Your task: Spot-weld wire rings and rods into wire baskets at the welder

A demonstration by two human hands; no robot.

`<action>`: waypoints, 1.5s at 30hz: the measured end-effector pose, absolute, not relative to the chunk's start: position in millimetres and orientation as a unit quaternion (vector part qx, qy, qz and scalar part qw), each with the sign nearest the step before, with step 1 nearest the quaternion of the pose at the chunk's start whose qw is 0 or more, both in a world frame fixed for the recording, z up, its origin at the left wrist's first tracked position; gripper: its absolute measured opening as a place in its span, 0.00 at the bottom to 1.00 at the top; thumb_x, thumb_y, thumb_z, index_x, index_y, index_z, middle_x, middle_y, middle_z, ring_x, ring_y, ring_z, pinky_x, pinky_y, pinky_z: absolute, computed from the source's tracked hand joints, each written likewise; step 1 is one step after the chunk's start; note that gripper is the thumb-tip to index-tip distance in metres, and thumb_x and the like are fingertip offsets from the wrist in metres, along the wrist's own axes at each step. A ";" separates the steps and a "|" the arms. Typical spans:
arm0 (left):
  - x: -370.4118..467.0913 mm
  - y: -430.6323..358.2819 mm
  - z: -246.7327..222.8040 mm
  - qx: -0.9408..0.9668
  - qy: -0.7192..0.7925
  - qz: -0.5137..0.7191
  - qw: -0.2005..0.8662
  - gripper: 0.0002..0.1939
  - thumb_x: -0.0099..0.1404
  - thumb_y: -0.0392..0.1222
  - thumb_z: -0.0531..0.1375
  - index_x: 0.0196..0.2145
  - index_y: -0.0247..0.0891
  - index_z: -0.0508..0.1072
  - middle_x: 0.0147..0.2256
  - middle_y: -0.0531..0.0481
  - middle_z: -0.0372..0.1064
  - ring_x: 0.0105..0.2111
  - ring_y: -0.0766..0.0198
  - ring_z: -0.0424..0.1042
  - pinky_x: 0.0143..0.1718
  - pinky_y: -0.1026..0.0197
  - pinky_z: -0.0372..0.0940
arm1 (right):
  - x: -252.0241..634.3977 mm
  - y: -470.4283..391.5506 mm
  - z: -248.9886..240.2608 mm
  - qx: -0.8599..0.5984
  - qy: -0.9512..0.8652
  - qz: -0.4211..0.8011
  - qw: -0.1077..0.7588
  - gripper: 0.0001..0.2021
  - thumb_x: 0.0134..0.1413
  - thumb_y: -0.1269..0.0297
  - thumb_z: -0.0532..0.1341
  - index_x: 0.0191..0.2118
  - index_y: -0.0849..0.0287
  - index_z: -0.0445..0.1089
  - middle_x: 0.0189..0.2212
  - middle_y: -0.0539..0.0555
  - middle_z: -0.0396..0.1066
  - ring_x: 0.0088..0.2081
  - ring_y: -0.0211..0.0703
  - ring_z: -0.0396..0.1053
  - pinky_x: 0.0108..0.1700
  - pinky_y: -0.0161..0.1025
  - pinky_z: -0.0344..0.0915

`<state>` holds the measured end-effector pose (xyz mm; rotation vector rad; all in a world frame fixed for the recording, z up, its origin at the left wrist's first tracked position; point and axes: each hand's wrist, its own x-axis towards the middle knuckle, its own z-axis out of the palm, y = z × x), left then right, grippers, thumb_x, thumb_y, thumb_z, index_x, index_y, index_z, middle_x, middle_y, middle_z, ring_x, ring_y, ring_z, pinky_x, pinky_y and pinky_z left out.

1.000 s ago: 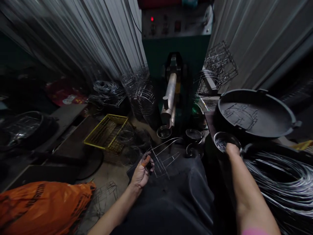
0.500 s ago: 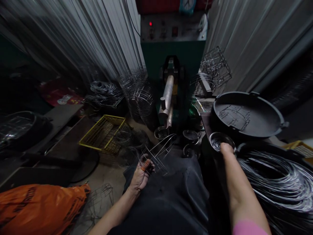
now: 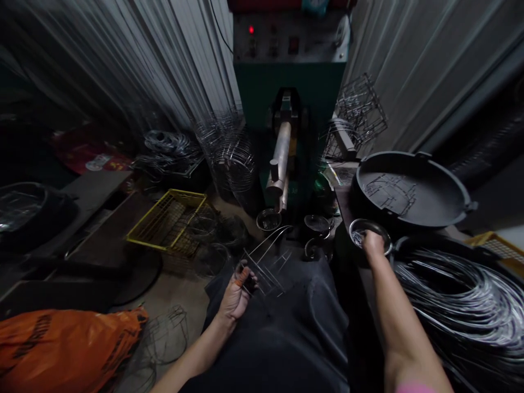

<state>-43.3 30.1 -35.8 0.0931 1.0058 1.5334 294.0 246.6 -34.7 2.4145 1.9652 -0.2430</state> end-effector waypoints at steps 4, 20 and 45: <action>-38.9 27.2 -33.3 0.087 0.415 0.669 0.610 0.25 0.46 0.42 0.66 0.40 0.43 0.60 0.24 0.57 0.67 0.25 0.66 0.69 0.25 0.65 0.63 | 229.5 200.0 -13.4 0.641 0.711 -0.236 -0.169 0.10 0.50 0.61 0.56 0.33 0.61 0.71 0.32 0.56 0.72 0.36 0.44 0.68 0.38 0.35 0.61; -36.6 1.6 -23.7 0.108 0.398 0.678 0.608 0.24 0.45 0.42 0.66 0.39 0.41 0.61 0.24 0.57 0.67 0.25 0.66 0.69 0.25 0.64 0.64 | 99.1 121.9 -0.8 0.420 0.586 -0.573 -0.391 0.16 0.46 0.51 0.57 0.23 0.61 0.63 0.17 0.46 0.56 0.21 0.32 0.53 0.25 0.32 0.52; -38.7 37.0 -17.9 0.096 0.409 0.655 0.628 0.24 0.46 0.44 0.66 0.38 0.41 0.58 0.25 0.56 0.67 0.26 0.66 0.69 0.23 0.66 0.64 | 75.3 153.0 -5.9 0.428 0.480 -0.598 -0.478 0.15 0.44 0.53 0.60 0.21 0.61 0.63 0.16 0.46 0.58 0.19 0.32 0.53 0.21 0.31 0.50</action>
